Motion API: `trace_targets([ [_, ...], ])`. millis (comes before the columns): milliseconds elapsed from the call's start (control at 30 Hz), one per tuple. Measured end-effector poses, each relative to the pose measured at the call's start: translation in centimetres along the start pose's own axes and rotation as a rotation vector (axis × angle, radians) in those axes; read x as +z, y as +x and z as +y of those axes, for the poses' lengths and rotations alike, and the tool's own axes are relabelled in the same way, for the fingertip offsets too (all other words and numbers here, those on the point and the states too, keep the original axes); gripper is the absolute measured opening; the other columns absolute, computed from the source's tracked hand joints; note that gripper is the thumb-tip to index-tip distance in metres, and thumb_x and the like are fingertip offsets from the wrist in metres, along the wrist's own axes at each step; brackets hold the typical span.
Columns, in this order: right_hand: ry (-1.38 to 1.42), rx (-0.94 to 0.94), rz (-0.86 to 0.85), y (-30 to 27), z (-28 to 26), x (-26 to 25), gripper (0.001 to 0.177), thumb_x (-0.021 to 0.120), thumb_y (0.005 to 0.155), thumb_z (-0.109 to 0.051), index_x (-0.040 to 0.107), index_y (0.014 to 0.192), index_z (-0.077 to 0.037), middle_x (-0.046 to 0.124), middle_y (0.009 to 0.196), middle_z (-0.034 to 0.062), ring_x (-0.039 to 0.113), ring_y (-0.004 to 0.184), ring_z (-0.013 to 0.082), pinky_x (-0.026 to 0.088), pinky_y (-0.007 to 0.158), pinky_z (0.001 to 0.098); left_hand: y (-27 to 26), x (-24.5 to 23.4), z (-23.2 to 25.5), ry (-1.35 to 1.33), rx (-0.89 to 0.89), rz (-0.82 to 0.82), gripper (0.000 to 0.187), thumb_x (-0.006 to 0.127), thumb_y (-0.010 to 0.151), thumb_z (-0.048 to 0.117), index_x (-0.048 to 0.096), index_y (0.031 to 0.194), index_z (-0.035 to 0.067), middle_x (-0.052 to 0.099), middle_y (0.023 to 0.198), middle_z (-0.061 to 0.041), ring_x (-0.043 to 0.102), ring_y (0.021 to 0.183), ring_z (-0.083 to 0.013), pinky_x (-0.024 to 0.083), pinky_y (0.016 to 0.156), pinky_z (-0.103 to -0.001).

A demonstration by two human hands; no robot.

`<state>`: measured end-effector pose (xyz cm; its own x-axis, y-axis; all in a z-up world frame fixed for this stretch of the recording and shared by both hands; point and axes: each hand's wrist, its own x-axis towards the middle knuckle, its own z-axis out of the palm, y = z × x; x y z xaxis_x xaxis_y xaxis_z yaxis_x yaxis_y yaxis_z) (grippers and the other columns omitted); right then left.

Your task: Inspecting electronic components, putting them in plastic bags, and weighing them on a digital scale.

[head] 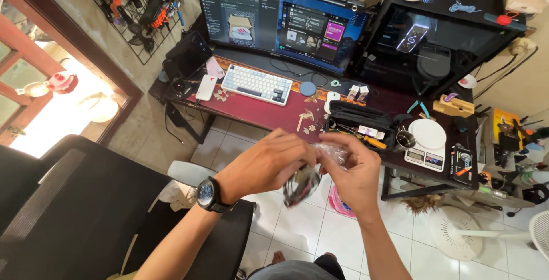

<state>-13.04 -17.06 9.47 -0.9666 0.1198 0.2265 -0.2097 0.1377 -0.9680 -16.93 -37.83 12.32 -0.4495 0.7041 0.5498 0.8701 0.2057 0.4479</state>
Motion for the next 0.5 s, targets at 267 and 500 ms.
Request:
trace_targets([
  [267, 0.083, -0.165, -0.149, 0.0, 2.9, -0.9, 0.018, 0.073, 0.084, 0.009, 0.074, 0.102, 0.006, 0.076, 0.102, 0.0110, 0.070, 0.088, 0.0101, 0.058, 0.076, 0.0241, -0.4, 1.0, 0.3, -0.326, -0.138, 0.229, 0.027, 0.076, 0.088, -0.001, 0.059, 0.108, 0.008, 0.067, 0.111, -0.005, 0.068, 0.101, -0.0227, 0.054, 0.085, -0.030],
  [500, 0.037, -0.041, -0.297, 0.2, 1.0, -1.1, 0.018, 0.071, 0.086, 0.001, 0.077, 0.103, 0.005, 0.077, 0.104, 0.0091, 0.069, 0.086, 0.0075, 0.058, 0.068, 0.0236, -1.0, 2.0, 0.2, -0.402, -0.242, 0.289, 0.033, 0.076, 0.086, -0.004, 0.056, 0.111, 0.005, 0.062, 0.117, -0.010, 0.067, 0.096, -0.0243, 0.056, 0.084, -0.030],
])
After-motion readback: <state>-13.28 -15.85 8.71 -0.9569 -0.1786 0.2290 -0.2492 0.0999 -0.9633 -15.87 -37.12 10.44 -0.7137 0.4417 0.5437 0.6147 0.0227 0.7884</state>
